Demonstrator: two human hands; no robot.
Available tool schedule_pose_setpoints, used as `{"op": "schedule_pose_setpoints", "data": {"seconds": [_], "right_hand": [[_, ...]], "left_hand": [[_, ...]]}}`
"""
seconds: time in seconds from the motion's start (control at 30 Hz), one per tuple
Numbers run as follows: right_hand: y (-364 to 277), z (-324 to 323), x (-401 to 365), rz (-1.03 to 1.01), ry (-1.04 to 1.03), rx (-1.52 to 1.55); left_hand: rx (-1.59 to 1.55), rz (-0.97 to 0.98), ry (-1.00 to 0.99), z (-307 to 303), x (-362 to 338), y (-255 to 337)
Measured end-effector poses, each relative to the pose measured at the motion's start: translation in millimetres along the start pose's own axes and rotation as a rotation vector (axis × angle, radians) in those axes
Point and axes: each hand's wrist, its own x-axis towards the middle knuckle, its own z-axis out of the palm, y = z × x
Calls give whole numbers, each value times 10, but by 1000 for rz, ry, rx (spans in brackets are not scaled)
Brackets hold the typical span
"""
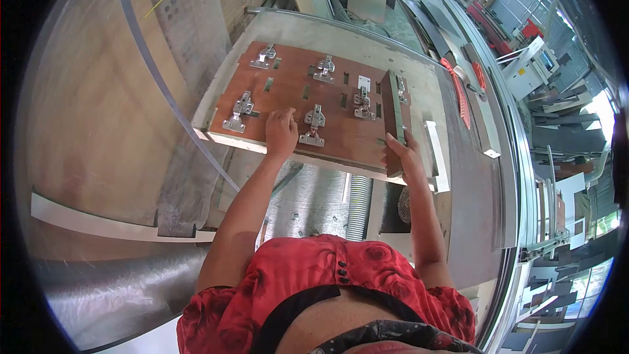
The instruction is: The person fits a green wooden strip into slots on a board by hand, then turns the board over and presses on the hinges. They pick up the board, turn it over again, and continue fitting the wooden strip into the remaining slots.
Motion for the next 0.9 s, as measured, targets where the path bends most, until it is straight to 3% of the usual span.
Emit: {"op": "schedule_pose_setpoints", "data": {"seconds": [0.13, 0.2, 0.4, 0.57, 0.63, 0.8, 0.9], "right_hand": [[-12, 309, -172, -103, -2, 4], [-10, 475, -226, -19, -110, 37], [242, 783, -6, 40, -137, 82], [202, 840, 107, 108, -191, 165], [108, 889, 175, 29, -133, 103], [108, 906, 292, 90, -191, 104], [164, 859, 251, 67, -244, 125]], "left_hand": [[8, 15, 20, 12, 2, 7], [12, -8, 1, -30, 11, 43], [2, 4, 24, -10, 3, 18], [-9, 19, 43, 8, 9, -4], [-24, 24, 62, 12, 0, -12], [-13, -27, -20, -39, 7, 26], [-30, 26, 54, 2, 3, -9]]}}
